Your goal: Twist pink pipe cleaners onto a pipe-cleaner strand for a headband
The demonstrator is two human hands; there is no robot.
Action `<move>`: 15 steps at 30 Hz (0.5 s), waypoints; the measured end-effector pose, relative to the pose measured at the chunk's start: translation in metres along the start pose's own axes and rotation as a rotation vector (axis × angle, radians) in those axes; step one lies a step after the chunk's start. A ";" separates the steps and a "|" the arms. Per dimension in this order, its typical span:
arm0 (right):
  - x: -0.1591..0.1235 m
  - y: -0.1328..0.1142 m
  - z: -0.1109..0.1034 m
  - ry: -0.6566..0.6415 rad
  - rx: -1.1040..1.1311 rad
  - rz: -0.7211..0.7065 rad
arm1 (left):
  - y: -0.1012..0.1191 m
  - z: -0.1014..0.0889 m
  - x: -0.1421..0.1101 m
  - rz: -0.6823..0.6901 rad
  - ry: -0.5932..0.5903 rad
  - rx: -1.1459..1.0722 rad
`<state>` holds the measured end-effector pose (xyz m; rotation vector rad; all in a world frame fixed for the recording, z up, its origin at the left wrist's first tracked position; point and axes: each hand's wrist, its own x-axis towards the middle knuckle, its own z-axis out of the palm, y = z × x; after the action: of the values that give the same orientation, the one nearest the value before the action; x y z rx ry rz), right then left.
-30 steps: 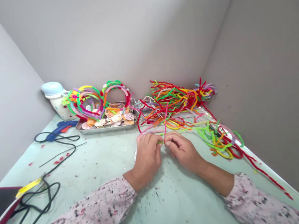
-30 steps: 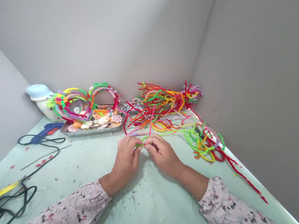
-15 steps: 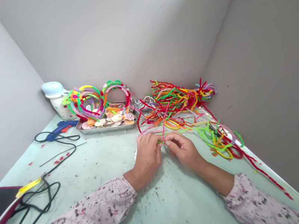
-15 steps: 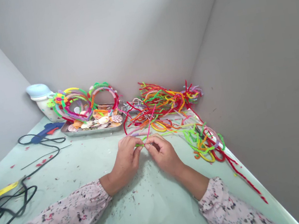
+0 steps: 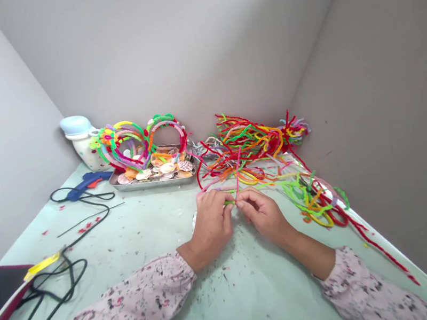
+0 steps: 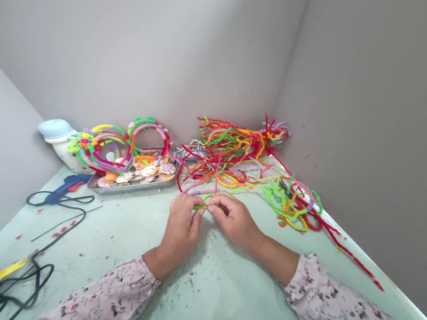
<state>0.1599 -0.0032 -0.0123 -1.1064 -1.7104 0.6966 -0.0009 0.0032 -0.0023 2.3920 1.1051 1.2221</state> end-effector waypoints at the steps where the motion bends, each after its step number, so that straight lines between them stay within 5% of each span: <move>1: 0.000 0.000 0.001 0.023 0.008 -0.010 | 0.000 -0.001 0.000 -0.002 0.003 -0.009; 9: -0.001 -0.002 0.001 0.341 -0.044 -0.089 | 0.001 -0.004 0.001 -0.070 0.065 -0.090; 15: -0.001 -0.002 0.002 0.170 -0.105 -0.033 | 0.002 -0.005 0.001 -0.141 0.088 -0.190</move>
<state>0.1578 -0.0049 -0.0115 -1.1728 -1.6307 0.4826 -0.0033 0.0022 0.0026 2.1022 1.1077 1.3307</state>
